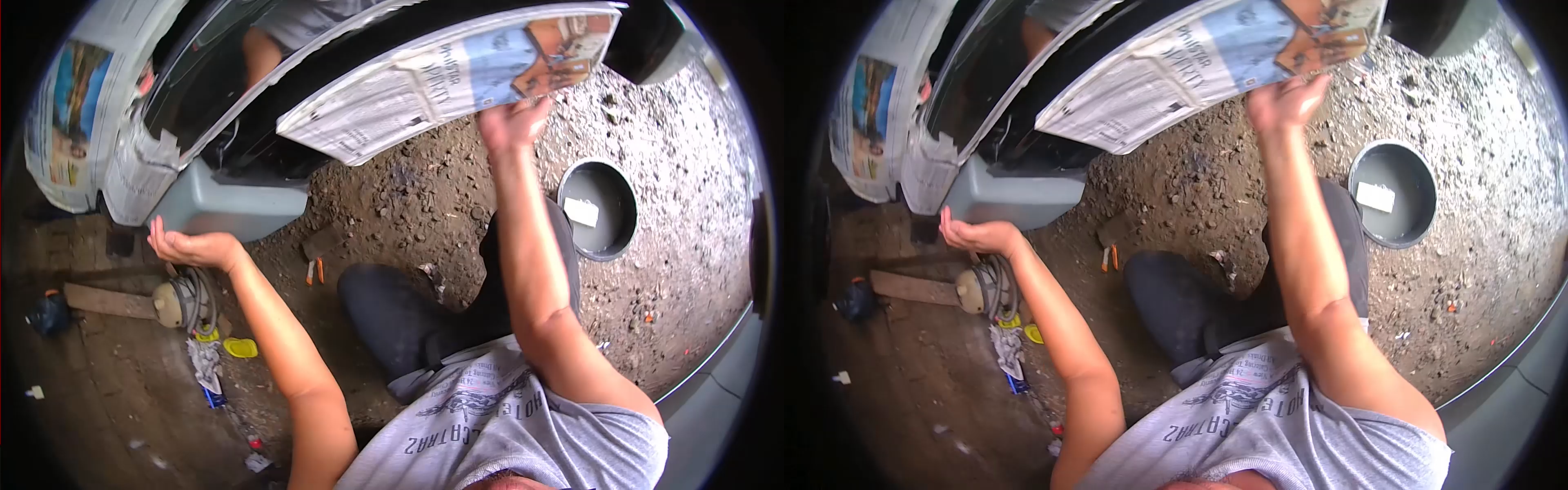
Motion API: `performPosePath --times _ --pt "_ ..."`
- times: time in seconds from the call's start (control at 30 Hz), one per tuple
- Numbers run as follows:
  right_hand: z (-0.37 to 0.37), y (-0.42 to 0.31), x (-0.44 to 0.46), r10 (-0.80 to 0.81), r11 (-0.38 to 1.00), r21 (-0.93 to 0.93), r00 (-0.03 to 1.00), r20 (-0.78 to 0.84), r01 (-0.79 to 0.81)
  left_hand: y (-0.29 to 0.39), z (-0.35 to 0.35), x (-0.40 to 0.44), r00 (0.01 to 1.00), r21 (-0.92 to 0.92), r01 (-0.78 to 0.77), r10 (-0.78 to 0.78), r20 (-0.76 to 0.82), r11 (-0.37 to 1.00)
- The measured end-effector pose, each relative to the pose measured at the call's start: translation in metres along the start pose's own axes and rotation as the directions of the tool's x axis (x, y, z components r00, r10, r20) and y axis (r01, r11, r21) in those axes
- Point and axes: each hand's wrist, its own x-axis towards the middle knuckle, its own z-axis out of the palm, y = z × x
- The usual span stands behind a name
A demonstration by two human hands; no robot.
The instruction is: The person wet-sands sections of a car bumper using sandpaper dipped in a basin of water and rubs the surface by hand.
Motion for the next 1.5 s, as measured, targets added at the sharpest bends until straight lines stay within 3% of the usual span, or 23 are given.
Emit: performPosePath --times 0.1,0.2,0.3,0.33,0.43,0.5,0.57,0.6,0.63,0.67,0.7,0.77,0.83,0.9,0.93,1.0,1.1,1.13,1.2,1.3,1.37,1.43,1.5 --pt "-0.001 0.065 -0.065 0.358 0.933 0.015 0.931 0.078 -0.360 0.001 0.000 0.002 1.000 -0.036 -0.002 0.002 -0.002 0.999" --pt "-0.026 0.037 -0.024 0.368 0.899 0.206 0.921 0.125 -0.387 0.003 -0.004 0.002 1.000 -0.042 0.013 -0.013 0.007 0.999" --pt "-0.025 -0.036 0.020 0.084 0.994 0.053 0.974 0.213 -0.097 0.000 -0.004 0.002 1.000 -0.037 -0.017 0.017 0.002 0.999" --pt "-0.015 -0.048 0.016 0.015 1.000 0.018 0.988 0.151 -0.018 -0.001 -0.003 0.002 1.000 -0.042 -0.022 0.022 -0.003 0.999" --pt "-0.028 -0.004 0.003 0.028 0.999 -0.032 0.989 0.148 -0.023 -0.002 -0.004 0.002 0.999 -0.046 -0.036 0.036 -0.012 0.998" --pt "-0.037 0.051 -0.043 0.301 0.954 -0.064 0.940 0.163 -0.294 -0.003 -0.003 0.003 0.999 -0.030 -0.041 0.040 -0.019 0.999" --pt "-0.027 0.069 -0.073 0.416 0.905 -0.163 0.899 0.139 -0.393 -0.008 -0.003 0.002 0.998 -0.041 -0.062 0.061 -0.025 0.997" --pt "-0.077 0.054 -0.031 0.508 0.817 -0.103 0.621 0.597 -0.568 -0.009 -0.003 0.002 0.997 -0.047 -0.071 0.069 -0.032 0.996" --pt "-0.091 0.036 -0.001 0.467 0.847 -0.105 0.635 0.616 -0.521 -0.011 -0.002 0.003 0.996 -0.049 -0.080 0.078 -0.043 0.996" --pt "-0.045 0.013 -0.012 0.362 0.916 0.077 0.894 0.266 -0.394 -0.013 0.001 0.001 0.995 -0.070 -0.082 0.077 -0.069 0.994" --pt "-0.063 -0.024 0.038 0.351 0.883 0.185 0.868 0.350 -0.432 -0.013 0.002 0.000 0.995 -0.059 -0.056 0.051 -0.082 0.997" --pt "-0.042 -0.048 0.045 0.122 0.992 -0.008 0.965 0.232 -0.124 -0.018 0.002 0.000 0.992 -0.064 -0.096 0.090 -0.091 0.993" --pt "-0.046 -0.022 0.030 0.189 0.942 0.215 0.936 0.297 -0.259 -0.016 0.001 -0.001 0.994 -0.103 -0.076 0.067 -0.087 0.992" --pt "-0.060 0.035 0.002 0.325 0.928 0.124 0.926 0.194 -0.352 -0.016 0.002 0.000 0.993 -0.119 -0.077 0.065 -0.101 0.990" --pt "-0.050 0.073 -0.042 0.416 0.878 0.117 0.861 0.293 -0.464 -0.017 0.002 0.000 0.994 -0.125 -0.075 0.063 -0.094 0.989" --pt "-0.029 0.124 -0.094 0.478 0.843 0.206 0.868 0.136 -0.496 -0.018 0.001 0.000 0.993 -0.120 -0.088 0.077 -0.091 0.989" --pt "-0.035 0.135 -0.106 0.630 0.769 -0.040 0.747 0.213 -0.638 -0.018 0.000 0.001 0.994 -0.099 -0.095 0.089 -0.061 0.991" --pt "-0.029 0.121 -0.095 0.577 0.817 -0.103 0.806 0.133 -0.568 -0.018 -0.001 0.001 0.995 -0.086 -0.093 0.089 -0.052 0.992" --pt "-0.025 0.075 -0.058 0.451 0.868 0.167 0.883 0.133 -0.469 -0.017 -0.001 0.001 0.993 -0.088 -0.106 0.102 -0.055 0.990" --pt "-0.024 0.039 -0.030 0.279 0.931 0.180 0.936 0.212 -0.319 -0.018 -0.002 0.002 0.993 -0.065 -0.109 0.105 -0.062 0.992" --pt "-0.049 0.066 -0.021 0.291 0.925 0.224 0.951 0.102 -0.307 -0.014 -0.002 0.000 0.994 -0.060 -0.102 0.099 -0.054 0.993" --pt "-0.042 0.101 -0.061 0.498 0.838 0.174 0.856 0.140 -0.517 -0.014 -0.002 0.000 0.994 -0.057 -0.101 0.097 -0.058 0.993" --pt "-0.025 0.109 -0.089 0.571 0.820 -0.080 0.802 0.173 -0.566 -0.013 -0.003 0.001 0.994 -0.028 -0.105 0.104 -0.041 0.994"
